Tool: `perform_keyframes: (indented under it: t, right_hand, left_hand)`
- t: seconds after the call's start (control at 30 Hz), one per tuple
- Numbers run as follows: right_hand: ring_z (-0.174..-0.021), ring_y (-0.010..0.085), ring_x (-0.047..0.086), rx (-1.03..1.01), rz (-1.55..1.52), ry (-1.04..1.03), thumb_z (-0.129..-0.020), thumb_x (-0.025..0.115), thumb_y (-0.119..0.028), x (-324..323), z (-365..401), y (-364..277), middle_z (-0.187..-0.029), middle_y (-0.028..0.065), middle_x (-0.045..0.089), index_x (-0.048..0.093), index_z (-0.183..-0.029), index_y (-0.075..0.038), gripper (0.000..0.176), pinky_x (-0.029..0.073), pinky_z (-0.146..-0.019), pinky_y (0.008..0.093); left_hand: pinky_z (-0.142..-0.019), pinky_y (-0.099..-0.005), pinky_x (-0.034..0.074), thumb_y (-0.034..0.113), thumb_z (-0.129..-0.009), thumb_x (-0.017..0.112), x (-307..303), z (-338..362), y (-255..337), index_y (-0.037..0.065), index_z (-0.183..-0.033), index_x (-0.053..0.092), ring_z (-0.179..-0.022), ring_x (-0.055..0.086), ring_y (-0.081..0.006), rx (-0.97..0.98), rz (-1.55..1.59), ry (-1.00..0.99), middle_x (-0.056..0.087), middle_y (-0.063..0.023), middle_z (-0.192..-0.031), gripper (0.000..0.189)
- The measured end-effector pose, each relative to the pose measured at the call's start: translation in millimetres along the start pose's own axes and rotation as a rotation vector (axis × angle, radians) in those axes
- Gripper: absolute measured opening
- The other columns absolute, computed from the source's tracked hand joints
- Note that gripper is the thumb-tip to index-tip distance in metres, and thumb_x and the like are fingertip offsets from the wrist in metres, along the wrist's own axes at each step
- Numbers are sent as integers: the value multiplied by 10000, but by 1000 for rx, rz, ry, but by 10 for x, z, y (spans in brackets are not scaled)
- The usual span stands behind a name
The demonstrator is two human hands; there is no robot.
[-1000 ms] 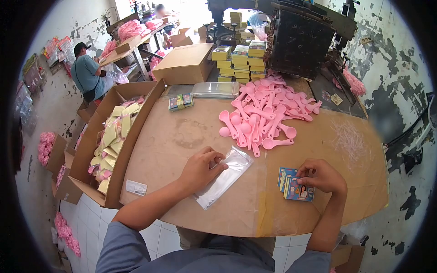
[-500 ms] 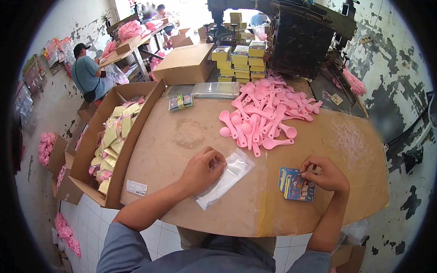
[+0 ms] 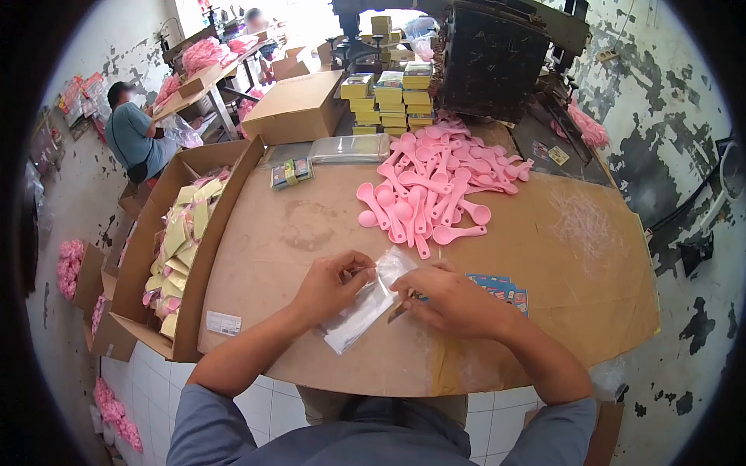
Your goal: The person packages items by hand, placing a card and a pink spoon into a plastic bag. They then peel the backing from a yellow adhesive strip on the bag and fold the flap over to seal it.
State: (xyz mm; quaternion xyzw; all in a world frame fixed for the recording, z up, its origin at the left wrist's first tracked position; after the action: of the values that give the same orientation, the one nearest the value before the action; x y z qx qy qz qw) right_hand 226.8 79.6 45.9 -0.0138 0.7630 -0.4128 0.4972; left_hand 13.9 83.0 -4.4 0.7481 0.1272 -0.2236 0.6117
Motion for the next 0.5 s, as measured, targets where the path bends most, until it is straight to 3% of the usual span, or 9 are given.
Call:
perform_keyframes:
  t: [0.07, 0.13, 0.23, 0.37, 0.5]
  right_hand:
    - [-994, 240, 675, 21, 90, -53, -941, 693, -93, 103, -78, 99, -1016, 72, 731, 719, -1135, -72, 196, 416, -1049, 396]
    - [-1000, 245, 679, -28, 160, 20, -922, 707, -97, 162, -103, 155, -1029, 71, 737, 717, -1124, -72, 204, 428, -1034, 396]
    - [-1010, 250, 682, -57, 161, 93, -894, 722, -95, 220, -76, 209, -1039, 71, 739, 718, -1101, -75, 208, 423, -1037, 399]
    - [-955, 285, 668, -90, 114, 171, -889, 741, -120, 195, -44, 212, -964, 96, 721, 706, -1037, -56, 165, 425, -1018, 423]
    - [-888, 216, 686, 106, -45, 284, -920, 742, -112, 111, -22, 224, -955, 74, 724, 702, -1046, -37, 152, 513, -863, 365]
  left_hand:
    - [-662, -298, 520, 157, -979, 699, -14, -7, -19, -4, -1108, 664, -704, 653, -123, -25, 51, -2, 756, -91, -851, 209]
    - [-718, -321, 557, 163, -995, 672, -60, -33, -38, -9, -1100, 637, -758, 729, -192, -81, 124, 16, 772, -146, -924, 204]
    - [-720, -304, 554, 129, -1017, 647, -87, -57, -176, 3, -1188, 572, -812, 725, -161, -75, 130, 61, 771, -143, -986, 226]
    - [-705, -268, 556, 91, -1033, 625, -75, -113, -135, 26, -1312, 492, -842, 709, -132, -31, 622, -29, 758, -119, -1036, 316]
    - [-748, -291, 590, 65, -1024, 644, -100, -67, 45, 39, -1476, 370, -866, 723, -146, -74, 656, -174, 757, -144, -1025, 530]
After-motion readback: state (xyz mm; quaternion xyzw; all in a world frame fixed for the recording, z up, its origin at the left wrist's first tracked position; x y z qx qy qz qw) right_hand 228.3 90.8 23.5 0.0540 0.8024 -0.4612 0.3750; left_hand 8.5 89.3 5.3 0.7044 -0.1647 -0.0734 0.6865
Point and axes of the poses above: each hand's wrist, its own z-axis away from the middle knuckle, its own x-axis out of the palm, y = z × x, the point moved 5 cm from there along -z, towards the middle knuckle
